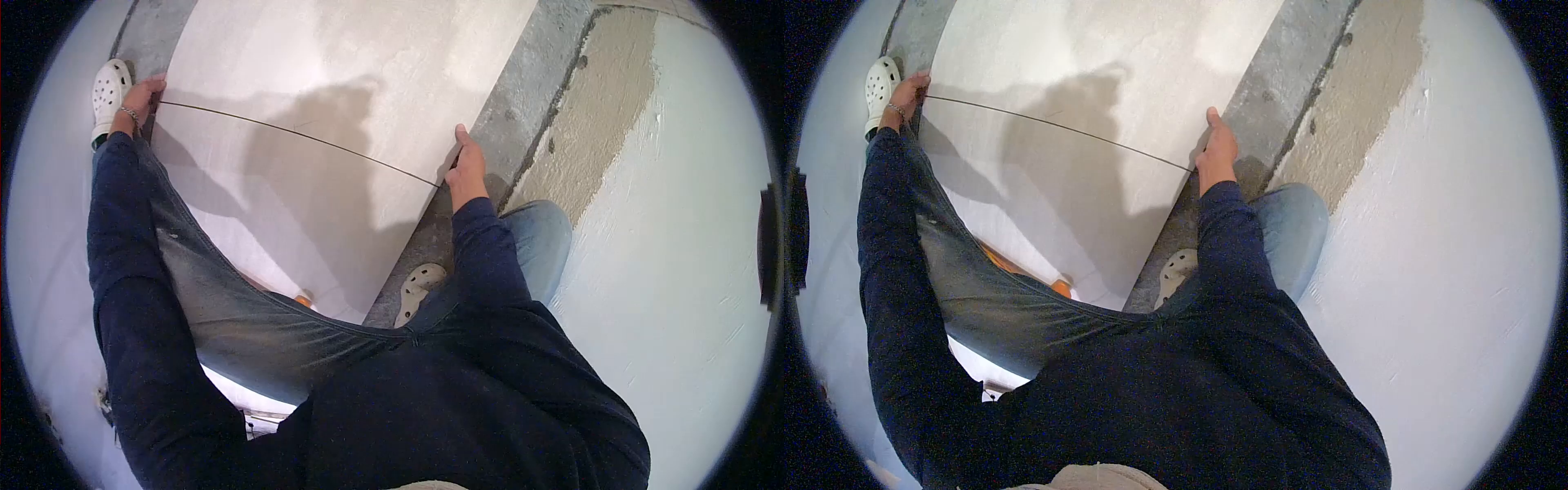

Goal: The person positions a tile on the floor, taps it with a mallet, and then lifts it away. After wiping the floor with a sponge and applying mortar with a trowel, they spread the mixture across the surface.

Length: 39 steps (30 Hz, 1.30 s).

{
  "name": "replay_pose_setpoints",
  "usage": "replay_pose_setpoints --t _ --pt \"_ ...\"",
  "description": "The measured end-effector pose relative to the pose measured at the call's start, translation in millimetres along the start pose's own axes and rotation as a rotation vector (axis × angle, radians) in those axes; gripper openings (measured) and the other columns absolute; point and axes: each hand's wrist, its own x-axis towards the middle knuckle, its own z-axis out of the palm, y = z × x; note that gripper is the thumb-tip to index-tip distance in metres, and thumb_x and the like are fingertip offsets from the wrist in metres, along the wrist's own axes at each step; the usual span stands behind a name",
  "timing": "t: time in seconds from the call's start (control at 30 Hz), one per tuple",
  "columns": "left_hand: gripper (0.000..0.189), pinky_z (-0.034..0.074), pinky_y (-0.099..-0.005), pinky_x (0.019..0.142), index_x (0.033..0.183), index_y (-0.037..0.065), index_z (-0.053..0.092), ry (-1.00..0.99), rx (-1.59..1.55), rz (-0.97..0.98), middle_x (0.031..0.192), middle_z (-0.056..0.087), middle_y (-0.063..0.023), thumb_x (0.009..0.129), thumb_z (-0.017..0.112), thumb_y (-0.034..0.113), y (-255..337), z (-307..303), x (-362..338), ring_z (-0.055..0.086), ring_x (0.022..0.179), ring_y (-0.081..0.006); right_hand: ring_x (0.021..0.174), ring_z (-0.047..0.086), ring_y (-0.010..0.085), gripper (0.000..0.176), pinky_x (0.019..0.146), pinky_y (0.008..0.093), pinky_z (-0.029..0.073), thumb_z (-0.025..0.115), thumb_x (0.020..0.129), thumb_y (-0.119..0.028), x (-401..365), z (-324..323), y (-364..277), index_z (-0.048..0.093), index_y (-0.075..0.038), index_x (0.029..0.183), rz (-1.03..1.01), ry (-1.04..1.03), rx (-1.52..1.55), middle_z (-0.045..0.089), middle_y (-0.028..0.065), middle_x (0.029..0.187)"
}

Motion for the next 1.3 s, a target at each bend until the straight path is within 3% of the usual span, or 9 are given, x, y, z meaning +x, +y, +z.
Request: replay_pose_setpoints --t 0.1,0.53,0.6,0.9,0.93,0.97,1.03,1.23,1.3 --pt "0.036 0.044 -0.0254 0.075 0.117 0.006 0.061 -0.054 -0.154 0.004 0.094 0.064 -0.0013 0.084 0.052 0.018 4.2 9.4 -7.3 0.057 0.081 -0.0128 0.114 0.05 0.0306 0.06 0.1 0.0373 0.038 0.074 0.078 -0.017 -8.1 2.5 -3.9 0.046 0.01 0.124 -0.002 -0.035 0.022 0.049 0.021 0.127" --pt "0.036 0.039 -0.0242 0.068 0.117 0.004 0.06 0.048 -0.075 0.0 0.088 0.06 0.0017 0.084 0.05 0.016 8.3 11.7 -11.6 0.051 0.074 -0.0104 0.113 0.051 0.0301 0.061 0.099 0.0361 0.039 0.075 0.077 -0.019 -11.1 4.9 -3.7 0.047 0.011 0.123 0.004 -0.005 0.014 0.051 0.0207 0.127" --pt "0.036 0.038 -0.024 0.066 0.117 0.005 0.06 0.056 -0.059 -0.027 0.085 0.059 0.0028 0.084 0.05 0.016 15.7 12.7 -18.8 0.049 0.071 -0.01 0.106 0.056 0.0281 0.039 0.093 0.0377 0.044 0.065 0.086 -0.02 -16.9 9.5 -6.0 0.053 0.002 0.116 0.011 0.038 -0.037 0.059 0.0158 0.115" --pt "0.015 0.032 -0.0251 0.055 0.089 0.012 0.067 0.198 -0.106 0.037 0.067 0.049 0.0041 0.081 0.055 0.019 -10.8 8.6 3.2 0.04 0.06 -0.0106 0.089 0.061 0.0235 0.033 0.073 0.0344 0.05 0.067 0.084 -0.03 -34.6 9.9 -10.9 0.058 -0.007 0.105 0.004 -0.05 -0.107 0.064 0.0085 0.099" --pt "0.027 0.045 -0.0289 0.074 0.104 0.002 0.065 0.079 0.013 -0.032 0.09 0.065 -0.0046 0.084 0.053 0.016 10.2 11.5 -14.7 0.057 0.079 -0.017 0.092 0.061 0.0245 0.035 0.079 0.0362 0.05 0.064 0.086 -0.03 -24.8 6.2 -10.7 0.058 -0.004 0.108 0.056 -0.068 -0.145 0.064 0.0108 0.103" --pt "0.026 0.044 -0.0285 0.069 0.102 0.003 0.066 0.147 0.122 0.057 0.087 0.064 -0.003 0.082 0.055 0.016 43.5 37.3 -54.2 0.056 0.075 -0.0153 0.096 0.061 0.0258 0.034 0.086 0.0379 0.049 0.062 0.088 -0.028 -13.2 0.7 -3.9 0.057 0.0 0.108 0.037 -0.142 -0.087 0.063 0.0132 0.108" --pt "0.023 0.041 -0.0274 0.065 0.099 0.006 0.067 0.123 0.201 0.134 0.084 0.062 0.0001 0.081 0.055 0.014 2.4 10.9 -10.6 0.051 0.07 -0.0118 0.103 0.058 0.0282 0.042 0.09 0.0398 0.047 0.061 0.088 -0.028 -26.5 7.8 -8.2 0.054 0.003 0.116 0.013 -0.207 -0.038 0.059 0.0154 0.116" --pt "0.025 0.04 -0.0261 0.055 0.1 0.003 0.068 0.243 0.148 0.066 0.074 0.06 0.0001 0.079 0.058 0.014 43.5 40.8 -50.9 0.049 0.06 -0.01 0.104 0.058 0.0279 0.039 0.09 0.0405 0.047 0.06 0.089 -0.027 -28.5 9.5 -9.2 0.055 0.002 0.115 0.021 -0.167 -0.093 0.059 0.0143 0.115" --pt "0.025 0.041 -0.0271 0.054 0.099 0.004 0.068 0.185 0.605 0.185 0.069 0.059 -0.0025 0.079 0.058 0.015 41.6 31.4 -48.3 0.049 0.057 -0.0107 0.103 0.058 0.0276 0.038 0.089 0.0407 0.047 0.06 0.089 -0.027 -28.1 9.6 -8.4 0.055 0.001 0.114 0.025 -0.179 -0.089 0.06 0.0136 0.114"
